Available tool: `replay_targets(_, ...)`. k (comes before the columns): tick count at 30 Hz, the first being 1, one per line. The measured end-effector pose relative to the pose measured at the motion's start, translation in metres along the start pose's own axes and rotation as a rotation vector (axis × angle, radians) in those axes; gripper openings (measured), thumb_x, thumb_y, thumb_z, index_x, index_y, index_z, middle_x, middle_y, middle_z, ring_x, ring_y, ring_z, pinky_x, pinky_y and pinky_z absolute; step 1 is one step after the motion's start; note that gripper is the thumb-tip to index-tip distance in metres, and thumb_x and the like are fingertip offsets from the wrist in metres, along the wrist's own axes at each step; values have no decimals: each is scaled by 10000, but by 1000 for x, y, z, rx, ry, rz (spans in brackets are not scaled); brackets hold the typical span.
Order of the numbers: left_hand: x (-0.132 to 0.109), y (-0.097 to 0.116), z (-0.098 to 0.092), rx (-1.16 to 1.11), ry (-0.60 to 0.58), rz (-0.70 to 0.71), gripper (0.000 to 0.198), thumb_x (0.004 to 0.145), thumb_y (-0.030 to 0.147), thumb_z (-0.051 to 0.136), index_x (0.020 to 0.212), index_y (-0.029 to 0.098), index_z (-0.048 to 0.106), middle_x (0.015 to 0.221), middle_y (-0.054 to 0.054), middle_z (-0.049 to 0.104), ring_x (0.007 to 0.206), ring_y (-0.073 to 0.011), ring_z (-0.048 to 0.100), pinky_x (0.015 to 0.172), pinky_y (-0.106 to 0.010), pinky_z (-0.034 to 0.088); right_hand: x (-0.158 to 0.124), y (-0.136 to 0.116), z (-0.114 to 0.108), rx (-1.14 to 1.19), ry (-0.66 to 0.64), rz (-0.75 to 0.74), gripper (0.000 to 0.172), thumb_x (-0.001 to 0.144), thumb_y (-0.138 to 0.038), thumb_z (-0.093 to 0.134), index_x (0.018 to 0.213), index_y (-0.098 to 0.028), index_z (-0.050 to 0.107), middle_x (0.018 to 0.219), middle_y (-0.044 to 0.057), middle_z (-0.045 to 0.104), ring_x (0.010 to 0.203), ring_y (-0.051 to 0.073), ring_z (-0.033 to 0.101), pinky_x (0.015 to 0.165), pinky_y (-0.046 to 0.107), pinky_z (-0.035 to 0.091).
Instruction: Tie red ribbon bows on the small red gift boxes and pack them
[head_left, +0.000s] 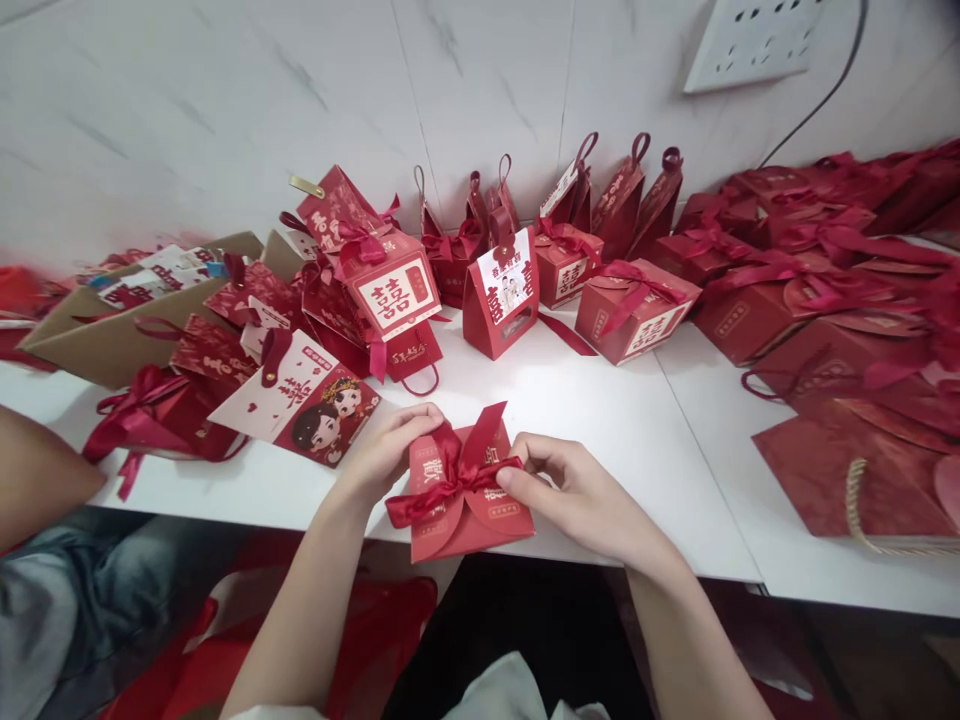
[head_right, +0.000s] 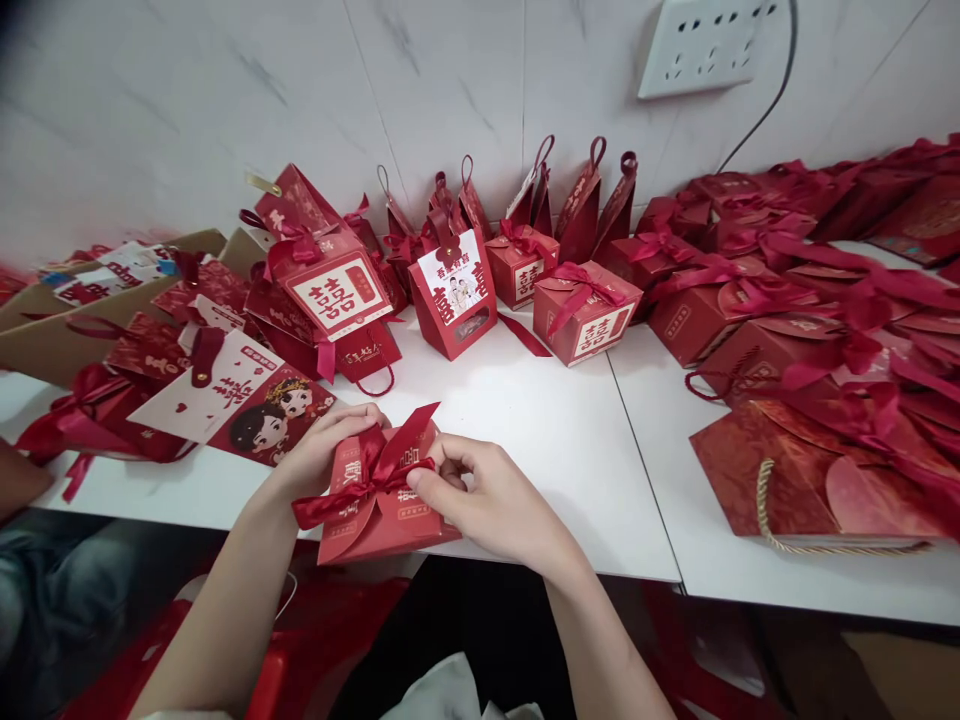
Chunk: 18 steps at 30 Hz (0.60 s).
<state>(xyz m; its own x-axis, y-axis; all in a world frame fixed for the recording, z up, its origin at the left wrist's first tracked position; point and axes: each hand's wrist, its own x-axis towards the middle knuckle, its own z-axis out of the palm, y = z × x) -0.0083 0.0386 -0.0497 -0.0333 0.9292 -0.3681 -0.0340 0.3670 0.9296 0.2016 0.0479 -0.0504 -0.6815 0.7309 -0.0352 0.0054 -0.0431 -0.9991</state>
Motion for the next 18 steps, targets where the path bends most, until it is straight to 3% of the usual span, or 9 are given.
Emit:
replay_targets(3,-1,-10,0,-45,153,80,254,689,405,640,696,164,561,683,10,551,602,-116,503,542,-210,392,-2,-1,3,-14,24,10,223,880,-312,508,699,-183,489,681,-28,485,622,103,441,593,229,348)
replay_targets(6,-13,-24,1,-96,473,327,212,745,377,565,680,185,504,729,10,506,666,-124,488,592,-218,408,-5,0,7,-31,75,30,234,874,-331,509,694,-185,478,665,-31,481,604,102,440,579,227,348)
replay_targets(8,-29,-33,2,-63,585,486,239,800,338,486,619,197,416,648,29,412,611,-114,414,576,-217,375,-7,0,11,-51,120,42,247,860,-352,525,686,-182,482,668,-29,486,615,105,442,589,227,352)
replay_targets(13,-64,-43,9,210,344,466,236,811,338,504,644,201,407,623,33,375,594,-122,361,559,-234,329,-10,-2,27,-63,198,44,314,820,-446,568,670,-184,481,657,-28,477,605,105,425,586,230,357)
replay_targets(18,-66,-44,7,84,269,389,311,846,380,524,636,193,392,614,42,348,567,-101,333,539,-222,309,-8,-2,48,-102,362,57,377,854,-444,519,593,-199,401,584,-47,357,526,93,307,496,227,289)
